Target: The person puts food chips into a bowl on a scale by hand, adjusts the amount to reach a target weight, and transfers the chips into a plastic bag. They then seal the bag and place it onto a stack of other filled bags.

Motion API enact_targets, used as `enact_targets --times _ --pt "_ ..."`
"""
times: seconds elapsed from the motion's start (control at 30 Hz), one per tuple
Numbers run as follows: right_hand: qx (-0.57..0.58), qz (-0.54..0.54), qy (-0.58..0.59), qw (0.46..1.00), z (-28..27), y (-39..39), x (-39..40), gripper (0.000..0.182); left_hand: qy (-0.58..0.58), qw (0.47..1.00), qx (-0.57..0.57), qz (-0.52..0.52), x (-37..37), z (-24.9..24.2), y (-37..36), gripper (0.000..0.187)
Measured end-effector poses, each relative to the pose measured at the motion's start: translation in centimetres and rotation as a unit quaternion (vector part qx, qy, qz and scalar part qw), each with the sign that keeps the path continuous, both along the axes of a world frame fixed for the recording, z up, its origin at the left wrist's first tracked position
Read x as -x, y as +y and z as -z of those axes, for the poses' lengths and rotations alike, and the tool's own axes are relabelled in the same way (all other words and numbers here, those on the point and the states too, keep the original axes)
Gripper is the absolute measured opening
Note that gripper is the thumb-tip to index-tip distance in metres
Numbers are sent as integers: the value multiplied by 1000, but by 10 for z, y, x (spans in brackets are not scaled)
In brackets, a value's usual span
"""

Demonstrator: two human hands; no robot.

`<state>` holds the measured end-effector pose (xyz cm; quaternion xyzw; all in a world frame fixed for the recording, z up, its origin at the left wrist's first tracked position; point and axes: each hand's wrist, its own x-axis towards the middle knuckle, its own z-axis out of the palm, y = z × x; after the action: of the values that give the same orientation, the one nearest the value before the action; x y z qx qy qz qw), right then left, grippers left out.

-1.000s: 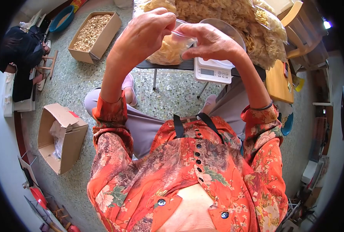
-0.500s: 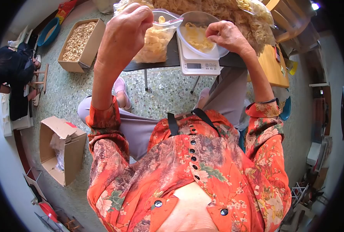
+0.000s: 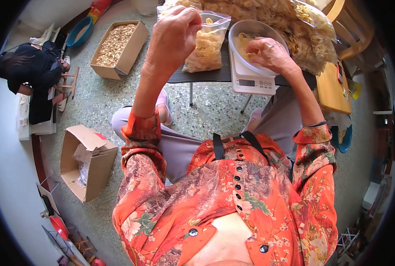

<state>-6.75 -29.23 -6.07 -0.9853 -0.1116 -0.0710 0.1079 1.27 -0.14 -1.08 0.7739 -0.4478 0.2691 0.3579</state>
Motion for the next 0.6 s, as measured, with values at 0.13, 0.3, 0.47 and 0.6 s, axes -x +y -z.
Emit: enact_targets --times 0.13,0.3,0.47,0.6 --pt "-46 31 -4 998 -6 -3 0 13 28 1000 5 3 -7 3 3 11" --pt "-253 30 -1 967 -11 -21 -1 16 52 997 -28 39 -10 0 7 7" --pt "-262 68 6 963 -18 -34 2 11 128 987 -46 82 2 -11 15 8" --pt "-382 16 -5 924 -33 -32 3 19 126 985 -73 91 6 -11 14 7"
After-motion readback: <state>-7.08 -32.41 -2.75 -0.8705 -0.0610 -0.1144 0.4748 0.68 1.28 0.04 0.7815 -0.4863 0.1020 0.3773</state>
